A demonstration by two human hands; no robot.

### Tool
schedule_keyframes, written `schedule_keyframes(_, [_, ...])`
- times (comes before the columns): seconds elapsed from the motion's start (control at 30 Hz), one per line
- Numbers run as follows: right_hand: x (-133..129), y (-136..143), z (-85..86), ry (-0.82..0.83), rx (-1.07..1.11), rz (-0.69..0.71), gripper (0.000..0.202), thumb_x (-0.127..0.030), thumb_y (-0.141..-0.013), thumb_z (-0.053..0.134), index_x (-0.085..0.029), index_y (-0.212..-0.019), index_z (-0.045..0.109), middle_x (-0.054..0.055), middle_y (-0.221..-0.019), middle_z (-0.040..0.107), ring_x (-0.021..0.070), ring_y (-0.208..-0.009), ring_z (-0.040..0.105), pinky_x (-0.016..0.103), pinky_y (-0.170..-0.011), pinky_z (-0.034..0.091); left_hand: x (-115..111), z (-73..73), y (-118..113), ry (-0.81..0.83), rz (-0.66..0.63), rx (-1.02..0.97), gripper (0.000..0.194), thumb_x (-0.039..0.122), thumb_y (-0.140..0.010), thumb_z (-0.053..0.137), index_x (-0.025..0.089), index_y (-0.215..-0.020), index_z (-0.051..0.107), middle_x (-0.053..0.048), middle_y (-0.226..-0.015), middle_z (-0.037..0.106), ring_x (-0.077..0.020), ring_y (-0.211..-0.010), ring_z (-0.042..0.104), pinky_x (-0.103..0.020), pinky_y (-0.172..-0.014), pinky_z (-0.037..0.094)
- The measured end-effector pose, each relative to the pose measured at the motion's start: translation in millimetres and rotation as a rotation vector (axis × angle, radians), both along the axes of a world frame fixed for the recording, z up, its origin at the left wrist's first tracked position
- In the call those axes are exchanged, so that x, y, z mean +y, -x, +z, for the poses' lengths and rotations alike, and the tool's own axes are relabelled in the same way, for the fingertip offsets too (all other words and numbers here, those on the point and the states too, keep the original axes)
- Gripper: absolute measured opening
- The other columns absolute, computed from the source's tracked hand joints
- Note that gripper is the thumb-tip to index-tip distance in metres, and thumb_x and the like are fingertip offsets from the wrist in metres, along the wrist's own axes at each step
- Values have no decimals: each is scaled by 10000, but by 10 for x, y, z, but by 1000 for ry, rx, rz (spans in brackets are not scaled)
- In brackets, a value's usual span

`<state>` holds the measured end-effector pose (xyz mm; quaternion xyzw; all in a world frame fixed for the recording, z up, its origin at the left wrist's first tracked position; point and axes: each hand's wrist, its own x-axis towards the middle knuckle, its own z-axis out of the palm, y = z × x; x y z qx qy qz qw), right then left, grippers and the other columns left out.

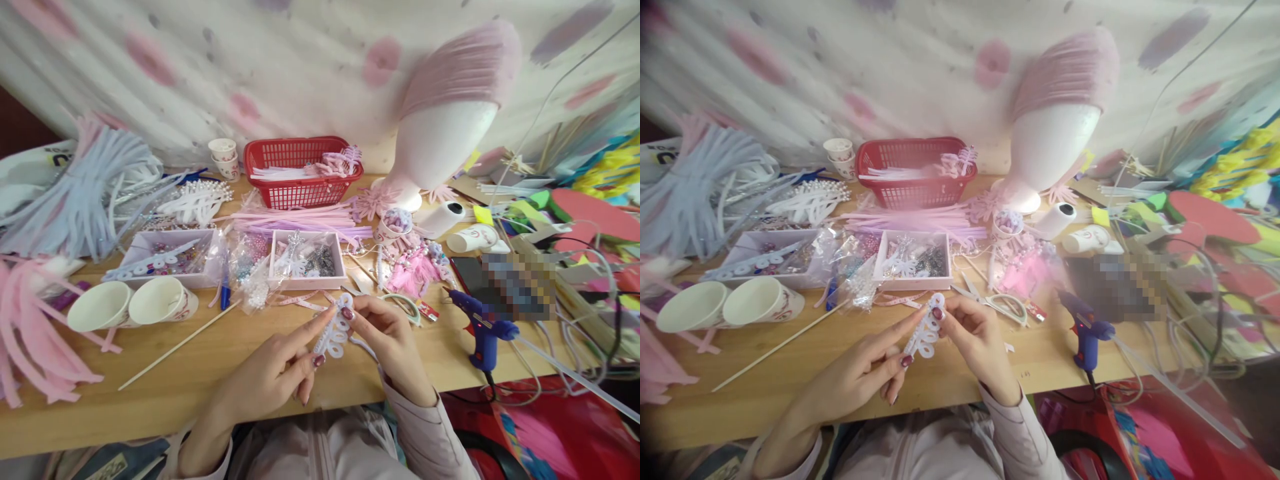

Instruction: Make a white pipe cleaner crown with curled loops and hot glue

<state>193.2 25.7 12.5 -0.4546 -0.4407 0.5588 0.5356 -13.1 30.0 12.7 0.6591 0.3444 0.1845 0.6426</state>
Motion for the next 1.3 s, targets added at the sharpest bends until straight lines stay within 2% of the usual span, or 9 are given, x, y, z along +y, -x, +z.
schedule_keyframes(0.2, [-2, 16, 24, 18, 3, -10, 187, -388, -864, 741, -202, -876, 756, 6, -710, 680, 121, -603, 611, 219, -576, 526, -45, -85, -69, 134, 120, -113, 695, 381, -1007, 471, 219, -1605, 157, 34, -603, 634, -127, -561, 559, -250, -644, 476])
schedule_keyframes(0.37, [-60, 33, -15, 58, -35, 28, 233, -404, -847, 751, -181, -790, 713, 9, -701, 652, 128, -613, 577, 245, -596, 505, -37, -93, -108, 161, 133, -179, 711, 449, -1003, 474, 212, -1604, 177, 27, -613, 631, -136, -567, 562, -264, -639, 481])
schedule_keyframes(0.63, [-52, 48, -31, 69, -10, 27, 248, -408, -851, 752, -177, -772, 705, -5, -669, 638, 111, -600, 552, 229, -595, 471, -35, -146, -146, 214, 121, -206, 717, 463, -1012, 459, 231, -1609, 137, 31, -604, 631, -131, -554, 556, -257, -619, 461])
schedule_keyframes(0.77, [-39, 62, -15, 86, 2, 31, 272, -450, -822, 769, -184, -799, 715, -2, -706, 643, 111, -590, 545, 231, -566, 486, -32, -155, -164, 209, 186, -256, 685, 472, -1014, 448, 231, -1603, 194, 36, -596, 618, -129, -555, 540, -262, -638, 470])
schedule_keyframes(1.0, [-63, 83, -37, 64, -4, 68, 241, -407, -818, 779, -180, -795, 702, 3, -705, 649, 112, -590, 552, 240, -593, 500, -27, -119, -217, 186, 235, -255, 670, 500, -1008, 444, 216, -1588, 263, 31, -605, 605, -138, -565, 538, -268, -631, 473])
schedule_keyframes(1.3, [-48, 109, -64, 52, -47, -11, 305, -470, -792, 785, -180, -751, 696, 2, -672, 639, 116, -566, 554, 247, -570, 487, -101, -133, -183, 135, 221, -194, 640, 439, -1028, 414, 180, -1590, 252, -59, -817, 744, -163, -676, 600, -314, -738, 505])
